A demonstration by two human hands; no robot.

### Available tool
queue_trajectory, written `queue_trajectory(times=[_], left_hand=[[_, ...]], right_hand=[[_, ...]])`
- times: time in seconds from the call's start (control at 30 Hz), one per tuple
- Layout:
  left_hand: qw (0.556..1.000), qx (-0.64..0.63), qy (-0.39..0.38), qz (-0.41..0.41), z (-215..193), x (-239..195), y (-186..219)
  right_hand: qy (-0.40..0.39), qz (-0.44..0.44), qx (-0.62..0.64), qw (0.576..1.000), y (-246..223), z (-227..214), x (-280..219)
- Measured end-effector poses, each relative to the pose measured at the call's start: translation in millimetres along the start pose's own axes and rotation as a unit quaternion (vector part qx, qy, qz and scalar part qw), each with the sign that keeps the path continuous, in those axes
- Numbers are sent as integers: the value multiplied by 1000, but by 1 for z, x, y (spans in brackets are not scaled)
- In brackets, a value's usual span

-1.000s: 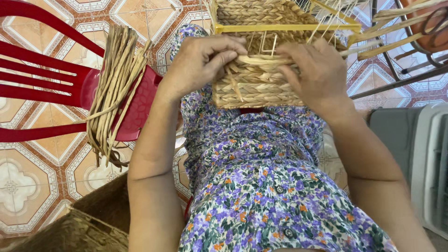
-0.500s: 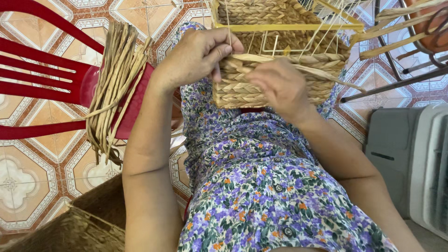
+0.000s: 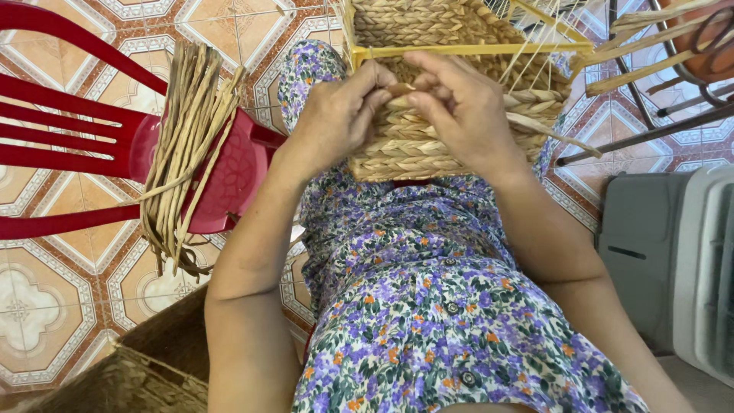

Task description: The person weaves a rectangular basket by hand, interlacing dried palm strips through a vertical frame. They periodically trim excess strip ends with scissors and continue weaving rows to build up the basket walls.

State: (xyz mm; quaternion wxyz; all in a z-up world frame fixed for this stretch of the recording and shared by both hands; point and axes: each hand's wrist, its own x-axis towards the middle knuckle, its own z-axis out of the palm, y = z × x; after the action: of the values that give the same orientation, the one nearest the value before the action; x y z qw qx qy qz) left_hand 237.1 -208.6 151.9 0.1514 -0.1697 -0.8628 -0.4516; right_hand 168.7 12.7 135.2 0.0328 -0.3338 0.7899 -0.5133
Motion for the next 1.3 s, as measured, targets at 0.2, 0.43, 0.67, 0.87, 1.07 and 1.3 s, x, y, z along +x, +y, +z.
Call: queue_trajectory(times=[0.2,0.43,0.67,0.87,1.07,1.3], left_hand=[[961,-100,-125,-223,-20,16,6],[986,152,-64,-2,-2,29,6],[996,89,-8,15,-1,19,10],[993,40,99,53,14,7,2],[969,-36,234,-73,16,-26,-22],[938,-90,325,-87,60,-37,-35]], right_hand=[[24,-214,-66,974,-14,32,-5],[80,-169,-165,968,-23,-9,-12],[87,-63,-185,977,-3,1,-16],[78,-45,-241,966,-4,1,-19],[95,-52,-196,975,-6,0,-23],[115,-47,-181,976,3,6,-24]])
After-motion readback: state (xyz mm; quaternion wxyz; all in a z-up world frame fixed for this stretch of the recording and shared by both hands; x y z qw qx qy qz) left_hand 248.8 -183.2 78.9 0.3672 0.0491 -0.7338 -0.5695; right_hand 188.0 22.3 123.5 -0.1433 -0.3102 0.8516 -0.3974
